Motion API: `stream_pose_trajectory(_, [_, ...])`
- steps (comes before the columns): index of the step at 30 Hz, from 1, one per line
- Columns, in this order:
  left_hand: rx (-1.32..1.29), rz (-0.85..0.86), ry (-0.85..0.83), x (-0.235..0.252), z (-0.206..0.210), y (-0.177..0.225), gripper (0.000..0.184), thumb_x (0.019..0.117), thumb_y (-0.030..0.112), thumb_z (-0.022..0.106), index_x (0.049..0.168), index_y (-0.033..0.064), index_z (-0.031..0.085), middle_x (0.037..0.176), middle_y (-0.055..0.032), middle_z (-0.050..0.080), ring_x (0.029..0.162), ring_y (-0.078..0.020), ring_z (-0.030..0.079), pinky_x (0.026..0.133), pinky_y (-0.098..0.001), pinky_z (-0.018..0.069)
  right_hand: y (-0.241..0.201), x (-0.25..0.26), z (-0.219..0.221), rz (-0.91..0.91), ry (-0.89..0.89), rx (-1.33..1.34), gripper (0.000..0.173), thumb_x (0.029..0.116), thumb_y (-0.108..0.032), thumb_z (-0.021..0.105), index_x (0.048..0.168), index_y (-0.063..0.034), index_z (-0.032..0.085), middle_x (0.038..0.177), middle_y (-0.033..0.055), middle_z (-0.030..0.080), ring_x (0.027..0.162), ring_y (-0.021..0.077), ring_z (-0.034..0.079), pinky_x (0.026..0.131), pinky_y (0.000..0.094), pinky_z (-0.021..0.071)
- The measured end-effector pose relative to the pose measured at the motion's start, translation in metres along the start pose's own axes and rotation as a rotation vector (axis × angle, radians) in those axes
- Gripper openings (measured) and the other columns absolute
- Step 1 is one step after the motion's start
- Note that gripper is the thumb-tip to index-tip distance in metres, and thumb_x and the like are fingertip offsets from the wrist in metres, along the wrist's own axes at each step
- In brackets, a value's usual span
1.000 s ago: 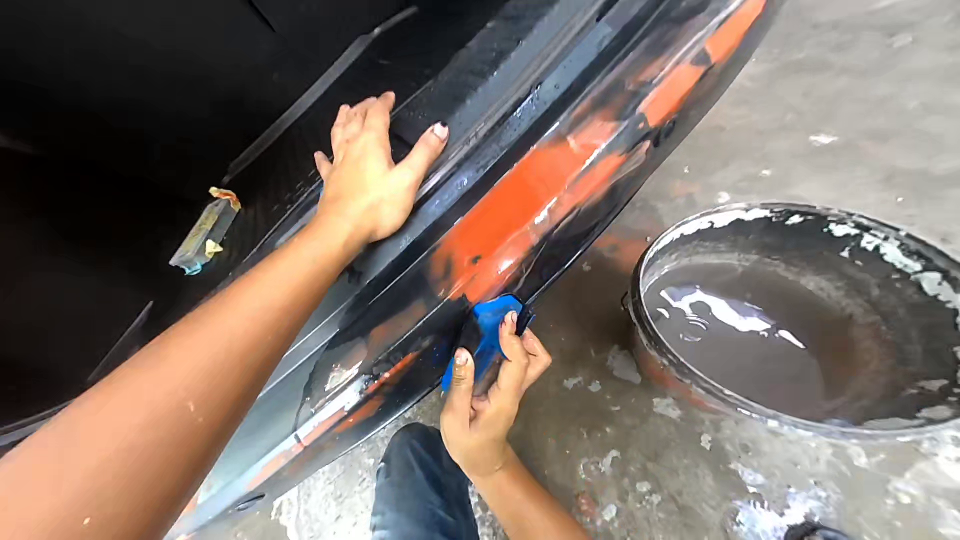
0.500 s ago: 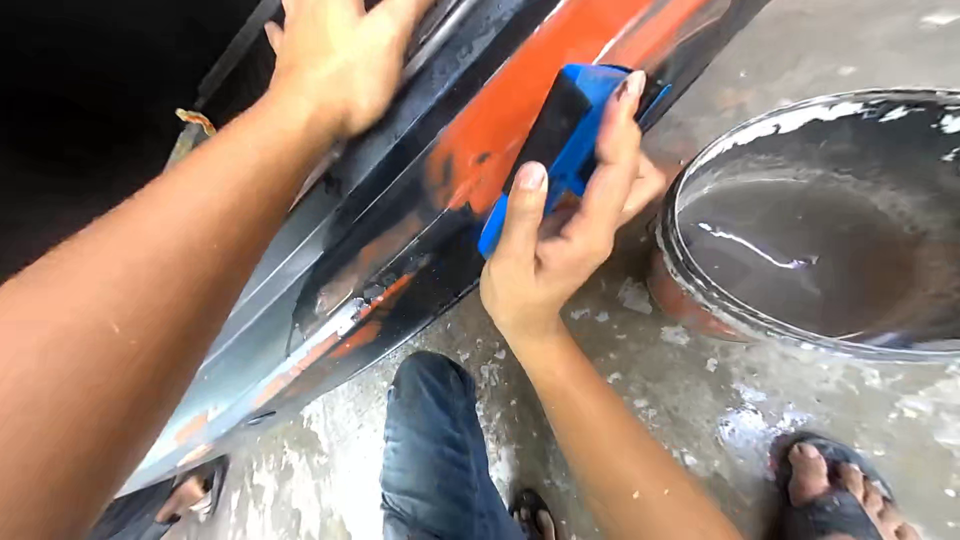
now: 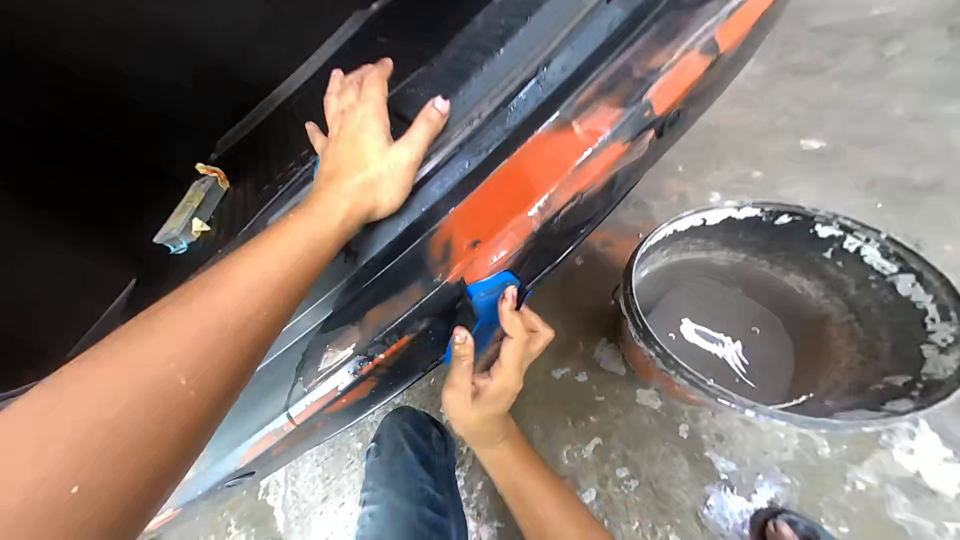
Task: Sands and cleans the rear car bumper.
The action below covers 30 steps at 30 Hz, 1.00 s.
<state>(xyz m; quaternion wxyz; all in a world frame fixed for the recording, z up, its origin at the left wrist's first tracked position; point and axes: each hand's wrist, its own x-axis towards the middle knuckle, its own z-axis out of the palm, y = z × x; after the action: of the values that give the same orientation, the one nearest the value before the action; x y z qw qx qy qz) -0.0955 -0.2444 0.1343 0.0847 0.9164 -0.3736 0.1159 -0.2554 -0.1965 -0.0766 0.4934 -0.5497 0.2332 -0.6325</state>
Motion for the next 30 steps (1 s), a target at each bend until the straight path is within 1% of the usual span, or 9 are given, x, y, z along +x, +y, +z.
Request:
stream_pose_trajectory(3, [0.014, -0.019, -0.015, -0.003, 0.0, 0.0, 0.093, 0.0903, 0.083, 0.033, 0.161, 0.0239, 0.034, 0.167, -0.0044, 0.032, 0.159, -0.0321, 0.012, 0.116, -0.0781, 0.0105, 0.006, 0.061, -0.004, 0.01, 0.079, -0.005, 0.056, 0.101, -0.025, 0.06, 0.151, -0.0039, 0.047, 0.137, 0.0152, 0.05, 0.124, 0.021, 0.05, 0.101, 0.0337, 0.0466])
stream_pose_trajectory(7, [0.025, 0.008, 0.012, -0.007, 0.001, -0.001, 0.092, 0.0907, 0.084, 0.032, 0.162, 0.0253, 0.033, 0.167, -0.0029, 0.032, 0.159, -0.0322, 0.011, 0.116, -0.0785, 0.0091, -0.016, 0.026, -0.004, 0.104, 0.032, -0.028, 0.057, 0.1042, -0.026, 0.056, 0.158, -0.0153, 0.04, 0.147, 0.0128, 0.046, 0.131, 0.0216, 0.05, 0.105, 0.0387, 0.0493])
stream_pose_trajectory(10, [0.023, 0.023, 0.041, -0.004, 0.002, -0.001, 0.092, 0.0907, 0.083, 0.032, 0.161, 0.0241, 0.035, 0.167, -0.0044, 0.033, 0.159, -0.0338, 0.012, 0.115, -0.0793, 0.0098, -0.006, -0.004, -0.003, 0.059, 0.002, 0.011, 0.05, 0.0994, -0.028, 0.061, 0.148, -0.0193, 0.051, 0.139, 0.0104, 0.049, 0.129, 0.0181, 0.05, 0.106, 0.0368, 0.049])
stream_pose_trajectory(15, [0.036, 0.032, 0.053, -0.007, 0.006, -0.001, 0.092, 0.0906, 0.084, 0.031, 0.161, 0.025, 0.035, 0.167, -0.0024, 0.032, 0.159, -0.0326, 0.012, 0.115, -0.0794, 0.0091, -0.013, 0.032, -0.004, 0.22, 0.099, 0.027, 0.054, 0.1019, -0.032, 0.058, 0.153, -0.0154, 0.049, 0.138, 0.0108, 0.05, 0.123, 0.0197, 0.053, 0.097, 0.0366, 0.0535])
stream_pose_trajectory(18, [0.043, 0.053, 0.104, -0.005, 0.005, -0.001, 0.091, 0.091, 0.083, 0.031, 0.16, 0.0239, 0.037, 0.167, -0.0032, 0.033, 0.159, -0.0342, 0.014, 0.115, -0.0798, 0.0105, -0.019, -0.003, -0.002, 0.134, 0.013, -0.027, 0.054, 0.0981, -0.028, 0.06, 0.144, 0.0, 0.053, 0.13, 0.0203, 0.053, 0.122, 0.0221, 0.054, 0.101, 0.0354, 0.0522])
stream_pose_trajectory(21, [0.069, 0.085, 0.137, -0.007, 0.004, -0.004, 0.088, 0.093, 0.08, 0.033, 0.159, 0.0217, 0.038, 0.166, -0.0047, 0.035, 0.158, -0.0371, 0.016, 0.114, -0.0807, 0.0107, -0.01, 0.017, -0.007, 0.102, 0.003, -0.039, 0.052, 0.0978, -0.029, 0.061, 0.141, -0.0011, 0.056, 0.127, 0.0189, 0.054, 0.12, 0.022, 0.056, 0.098, 0.0359, 0.0542])
stream_pose_trajectory(24, [0.106, 0.198, 0.178, -0.009, 0.004, -0.001, 0.084, 0.0956, 0.075, 0.035, 0.158, 0.0187, 0.04, 0.166, -0.0085, 0.035, 0.157, -0.0396, 0.018, 0.113, -0.0816, 0.0101, -0.01, 0.073, -0.032, 0.204, 0.123, 0.083, 0.052, 0.0997, -0.031, 0.061, 0.147, -0.0117, 0.054, 0.131, 0.0103, 0.055, 0.116, 0.0177, 0.058, 0.091, 0.0349, 0.0568])
stream_pose_trajectory(27, [0.152, 0.325, 0.225, -0.008, 0.001, 0.002, 0.08, 0.0971, 0.07, 0.036, 0.156, 0.0169, 0.042, 0.164, -0.0118, 0.037, 0.156, -0.0423, 0.02, 0.112, -0.0827, 0.0094, -0.031, 0.132, -0.088, 0.166, 0.29, 0.234, 0.047, 0.1038, -0.027, 0.054, 0.147, -0.0085, 0.052, 0.135, 0.0083, 0.058, 0.111, 0.0155, 0.064, 0.088, 0.0329, 0.059])
stream_pose_trajectory(30, [0.187, 0.408, 0.251, -0.009, 0.002, 0.001, 0.078, 0.0981, 0.068, 0.034, 0.155, 0.016, 0.043, 0.164, -0.0122, 0.037, 0.156, -0.04, 0.021, 0.115, -0.0798, 0.0074, -0.049, 0.171, -0.151, 0.245, 0.409, 0.454, 0.037, 0.1065, -0.02, 0.039, 0.14, -0.0108, 0.053, 0.118, 0.0055, 0.065, 0.102, 0.0161, 0.067, 0.084, 0.0379, 0.0592])
